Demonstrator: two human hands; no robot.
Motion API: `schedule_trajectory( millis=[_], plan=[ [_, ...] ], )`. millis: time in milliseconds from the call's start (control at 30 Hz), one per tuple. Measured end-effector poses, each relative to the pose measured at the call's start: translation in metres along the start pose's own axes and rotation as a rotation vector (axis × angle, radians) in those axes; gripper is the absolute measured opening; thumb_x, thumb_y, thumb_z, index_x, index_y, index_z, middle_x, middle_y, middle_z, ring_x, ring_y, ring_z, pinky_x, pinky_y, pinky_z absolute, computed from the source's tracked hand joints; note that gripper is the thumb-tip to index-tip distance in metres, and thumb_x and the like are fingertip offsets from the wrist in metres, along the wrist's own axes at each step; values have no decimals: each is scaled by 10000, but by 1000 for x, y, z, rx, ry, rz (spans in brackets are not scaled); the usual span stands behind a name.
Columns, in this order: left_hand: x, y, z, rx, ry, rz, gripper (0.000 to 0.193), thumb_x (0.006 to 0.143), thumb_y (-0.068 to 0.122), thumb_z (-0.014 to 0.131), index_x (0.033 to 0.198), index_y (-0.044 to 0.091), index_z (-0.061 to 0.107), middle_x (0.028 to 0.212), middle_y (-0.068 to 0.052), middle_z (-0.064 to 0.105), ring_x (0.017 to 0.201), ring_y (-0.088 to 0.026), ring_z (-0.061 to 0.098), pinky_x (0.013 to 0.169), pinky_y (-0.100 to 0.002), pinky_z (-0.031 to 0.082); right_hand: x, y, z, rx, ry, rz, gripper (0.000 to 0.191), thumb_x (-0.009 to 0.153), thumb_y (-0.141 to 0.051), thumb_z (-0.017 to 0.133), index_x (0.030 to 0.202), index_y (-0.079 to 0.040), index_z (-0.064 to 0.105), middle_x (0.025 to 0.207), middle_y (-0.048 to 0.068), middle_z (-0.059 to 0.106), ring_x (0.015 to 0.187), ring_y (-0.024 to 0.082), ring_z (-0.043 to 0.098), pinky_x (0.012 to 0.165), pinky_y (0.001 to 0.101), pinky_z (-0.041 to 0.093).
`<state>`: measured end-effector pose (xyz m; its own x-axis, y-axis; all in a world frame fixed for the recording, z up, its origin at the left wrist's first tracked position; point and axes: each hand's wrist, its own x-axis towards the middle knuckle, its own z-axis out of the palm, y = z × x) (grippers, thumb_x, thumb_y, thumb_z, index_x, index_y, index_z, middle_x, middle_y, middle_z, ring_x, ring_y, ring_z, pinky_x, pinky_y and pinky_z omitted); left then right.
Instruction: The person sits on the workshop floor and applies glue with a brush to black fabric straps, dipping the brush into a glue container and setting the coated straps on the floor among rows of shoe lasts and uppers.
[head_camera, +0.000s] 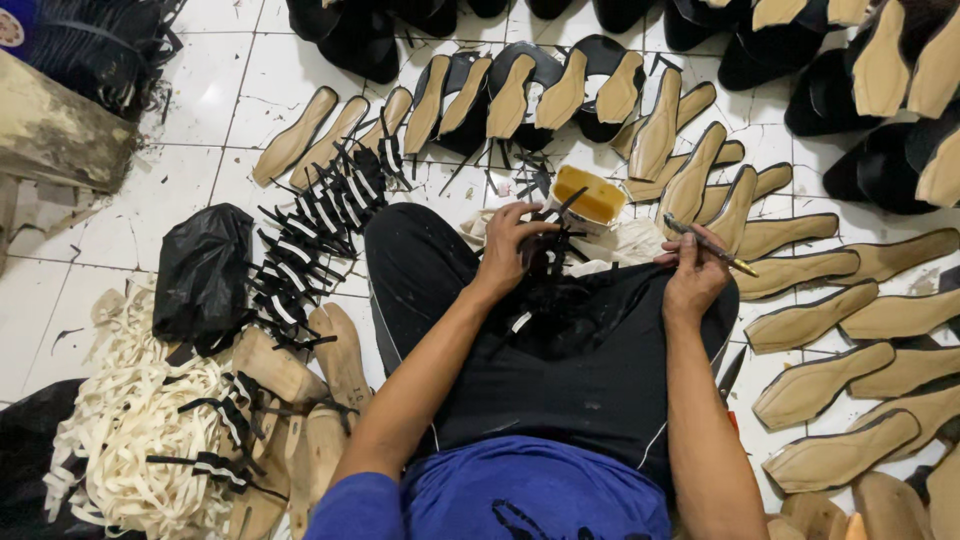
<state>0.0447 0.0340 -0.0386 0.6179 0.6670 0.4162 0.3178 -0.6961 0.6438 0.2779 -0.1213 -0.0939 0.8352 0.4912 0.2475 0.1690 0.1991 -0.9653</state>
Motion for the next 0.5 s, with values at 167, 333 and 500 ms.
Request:
schedule_trajectory(
  millis=[167, 333, 500],
  plan=[
    [-5, -12, 15, -176, 95, -85, 397, 875, -75, 651, 1154, 181, 772, 1355, -161, 599, 1252, -360, 571, 1049, -432, 480, 0, -3, -5, 32, -15, 17, 192, 1127, -61, 564, 1288, 42, 548, 963, 159, 703, 759, 198, 705, 641, 290, 587],
    [-16, 10, -21, -790, 7, -294, 391, 980, -52, 545, 1313, 100, 678, 1311, -102, 662, 1241, -244, 663, 1066, -344, 555, 5, 4, -27, 110, -8, 6, 164, 1140, -54, 578, 1262, 53, 551, 1017, 153, 713, 765, 203, 708, 629, 303, 595],
    [-14, 36, -87, -756, -228, -254, 595, 926, -86, 536, 1483, 111, 603, 1328, -124, 613, 1180, -240, 624, 1019, -358, 585, 8, 21, -43, 121, -2, 18, 167, 1153, -64, 573, 1277, 45, 552, 932, 150, 709, 706, 190, 680, 629, 296, 583]
  ],
)
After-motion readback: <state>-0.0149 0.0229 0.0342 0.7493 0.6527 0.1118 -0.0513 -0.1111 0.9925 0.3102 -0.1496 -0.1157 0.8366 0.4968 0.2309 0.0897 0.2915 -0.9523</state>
